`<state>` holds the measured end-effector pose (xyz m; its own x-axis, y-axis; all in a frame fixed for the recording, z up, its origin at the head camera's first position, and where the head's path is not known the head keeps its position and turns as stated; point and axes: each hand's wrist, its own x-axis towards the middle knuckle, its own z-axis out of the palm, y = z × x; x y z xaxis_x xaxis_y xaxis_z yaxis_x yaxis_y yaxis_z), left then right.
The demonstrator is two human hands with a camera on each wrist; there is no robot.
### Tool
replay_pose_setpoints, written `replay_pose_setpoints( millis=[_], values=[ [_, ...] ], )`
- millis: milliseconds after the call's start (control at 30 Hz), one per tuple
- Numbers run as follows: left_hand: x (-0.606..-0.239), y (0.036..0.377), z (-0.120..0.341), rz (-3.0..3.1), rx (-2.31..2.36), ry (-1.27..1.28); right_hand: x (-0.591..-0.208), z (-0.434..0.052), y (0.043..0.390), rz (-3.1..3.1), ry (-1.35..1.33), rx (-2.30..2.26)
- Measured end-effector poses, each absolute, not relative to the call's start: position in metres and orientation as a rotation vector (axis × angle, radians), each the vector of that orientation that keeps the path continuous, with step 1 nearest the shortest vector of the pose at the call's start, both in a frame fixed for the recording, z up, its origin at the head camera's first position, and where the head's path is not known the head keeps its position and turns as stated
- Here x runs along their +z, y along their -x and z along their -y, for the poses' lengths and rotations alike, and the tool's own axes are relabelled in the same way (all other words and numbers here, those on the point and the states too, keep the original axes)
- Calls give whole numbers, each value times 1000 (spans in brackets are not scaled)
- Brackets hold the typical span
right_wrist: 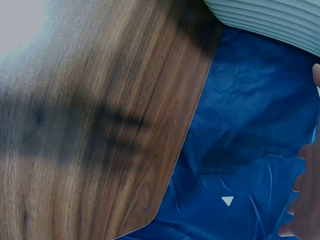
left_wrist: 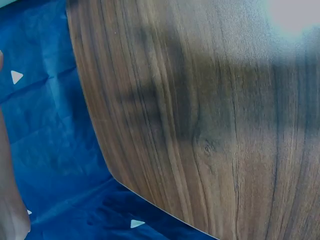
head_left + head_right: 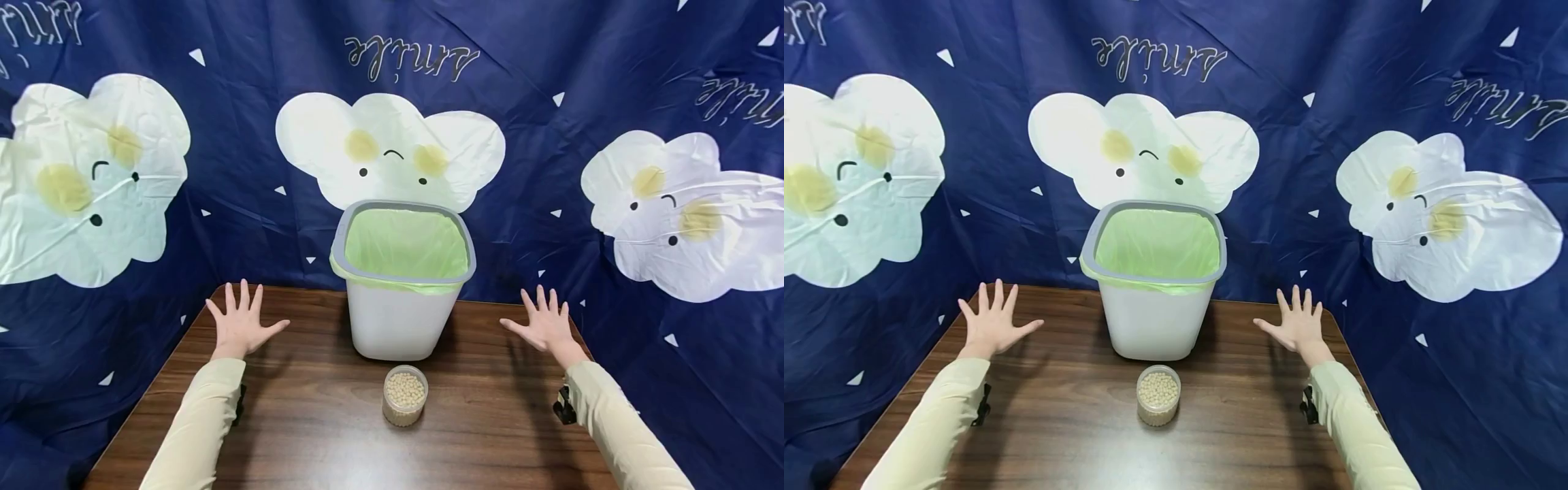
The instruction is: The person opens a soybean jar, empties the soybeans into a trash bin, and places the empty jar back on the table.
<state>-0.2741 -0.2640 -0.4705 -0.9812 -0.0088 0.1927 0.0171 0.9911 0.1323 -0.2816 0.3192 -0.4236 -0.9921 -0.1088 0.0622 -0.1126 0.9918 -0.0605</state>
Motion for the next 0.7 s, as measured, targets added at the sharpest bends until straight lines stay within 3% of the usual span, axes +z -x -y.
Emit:
replay_pose_setpoints(
  millis=[700],
  values=[
    [-478,272,220,2857,-162,249,-430,-291,272,2988,-398,209]
  ],
)
